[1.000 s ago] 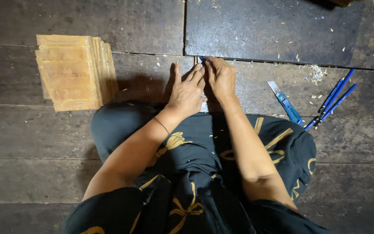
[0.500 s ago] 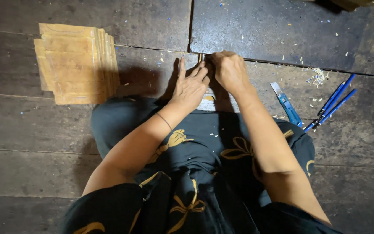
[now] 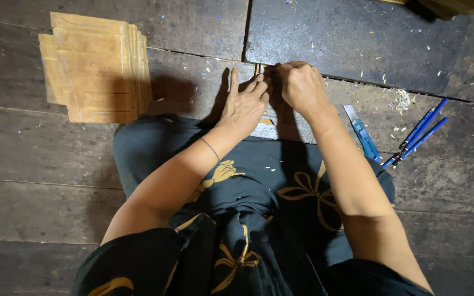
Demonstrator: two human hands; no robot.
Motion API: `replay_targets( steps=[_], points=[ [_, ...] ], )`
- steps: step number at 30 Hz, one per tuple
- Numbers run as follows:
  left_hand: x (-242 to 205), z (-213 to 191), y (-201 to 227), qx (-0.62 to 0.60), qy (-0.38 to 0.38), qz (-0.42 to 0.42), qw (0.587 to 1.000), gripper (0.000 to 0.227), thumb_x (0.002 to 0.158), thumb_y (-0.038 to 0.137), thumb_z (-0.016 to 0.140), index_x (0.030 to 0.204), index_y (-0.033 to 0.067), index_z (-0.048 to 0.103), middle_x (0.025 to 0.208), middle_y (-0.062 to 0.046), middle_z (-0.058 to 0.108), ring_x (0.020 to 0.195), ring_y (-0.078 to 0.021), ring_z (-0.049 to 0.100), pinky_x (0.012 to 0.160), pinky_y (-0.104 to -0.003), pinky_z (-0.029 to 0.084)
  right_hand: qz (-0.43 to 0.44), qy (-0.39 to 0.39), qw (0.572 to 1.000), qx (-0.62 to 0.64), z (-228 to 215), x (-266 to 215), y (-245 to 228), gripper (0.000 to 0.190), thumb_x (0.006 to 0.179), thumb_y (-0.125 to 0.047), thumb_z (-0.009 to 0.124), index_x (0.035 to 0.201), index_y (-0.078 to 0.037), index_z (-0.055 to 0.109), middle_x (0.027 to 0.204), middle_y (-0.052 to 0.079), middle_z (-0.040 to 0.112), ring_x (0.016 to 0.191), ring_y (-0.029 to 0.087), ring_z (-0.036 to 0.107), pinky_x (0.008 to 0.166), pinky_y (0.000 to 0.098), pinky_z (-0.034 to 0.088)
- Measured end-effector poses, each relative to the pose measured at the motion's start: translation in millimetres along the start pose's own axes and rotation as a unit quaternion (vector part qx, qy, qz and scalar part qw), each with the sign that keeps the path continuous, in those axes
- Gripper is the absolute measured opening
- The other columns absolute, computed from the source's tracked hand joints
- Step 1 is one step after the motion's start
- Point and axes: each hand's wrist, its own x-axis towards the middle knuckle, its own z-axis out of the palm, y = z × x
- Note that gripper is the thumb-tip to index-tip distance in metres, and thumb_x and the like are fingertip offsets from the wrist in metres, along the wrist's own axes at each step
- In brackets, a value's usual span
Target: Marking and cutting small wooden slats using a template and a utility knife while sitting on the floor.
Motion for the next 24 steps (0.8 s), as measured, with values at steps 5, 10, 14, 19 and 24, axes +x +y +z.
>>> replay_targets(
  steps=[5,10,14,19,24],
  points=[
    [0,-13,3,-0.009,0.001,-0.005,1.000,0.035,0.092,0.025,0.075,0.120,0.0072,0.066,0.131,-0.010,0.056,0.147,-0.0276,0.041,0.115,-0.080,-0.002,-0.006,-0.002,1.000,-0.018,-14,-3,-2,0.015,0.090,-0.011,0.054,0.090,-0.012,0.069,0.086,0.011,0.072,0.080,0.040,0.073,0.064,0.0513,0.058],
    [-2,-22,4,-0.017,-0.010,-0.006,1.000,0.043,0.093,0.025,0.073,0.130,0.0054,0.063,0.137,-0.011,0.054,0.148,-0.0278,0.039,0.114,-0.081,-0.002,0.001,-0.013,0.999,-0.035,-9,-5,5,0.016,0.091,-0.013,0.054,0.092,-0.011,0.070,0.089,0.012,0.073,0.084,0.039,0.074,0.068,0.0499,0.059],
    [0,-17,4,-0.011,-0.011,-0.007,1.000,0.049,0.092,0.025,0.074,0.134,0.0047,0.060,0.141,-0.012,0.053,0.148,-0.0282,0.040,0.115,-0.081,-0.001,-0.005,-0.020,0.998,-0.059,-11,-7,5,0.018,0.092,-0.014,0.053,0.094,-0.013,0.071,0.089,0.010,0.073,0.086,0.036,0.074,0.069,0.0477,0.059],
    [-1,-20,5,-0.022,-0.015,-0.012,1.000,0.046,0.092,0.021,0.076,0.132,0.0041,0.062,0.141,-0.013,0.055,0.147,-0.0294,0.041,0.114,-0.082,-0.002,-0.017,-0.013,0.996,-0.084,-11,-7,6,0.016,0.092,-0.013,0.055,0.094,-0.013,0.071,0.088,0.009,0.074,0.085,0.035,0.075,0.068,0.0457,0.060],
    [-2,-24,8,-0.014,-0.011,-0.015,1.000,0.050,0.090,0.021,0.077,0.134,0.0036,0.061,0.142,-0.012,0.053,0.147,-0.0291,0.041,0.113,-0.084,0.000,-0.011,-0.031,0.996,-0.088,-11,-7,9,0.020,0.093,-0.014,0.051,0.096,-0.013,0.071,0.090,0.010,0.074,0.087,0.036,0.075,0.070,0.0473,0.060]
  ],
)
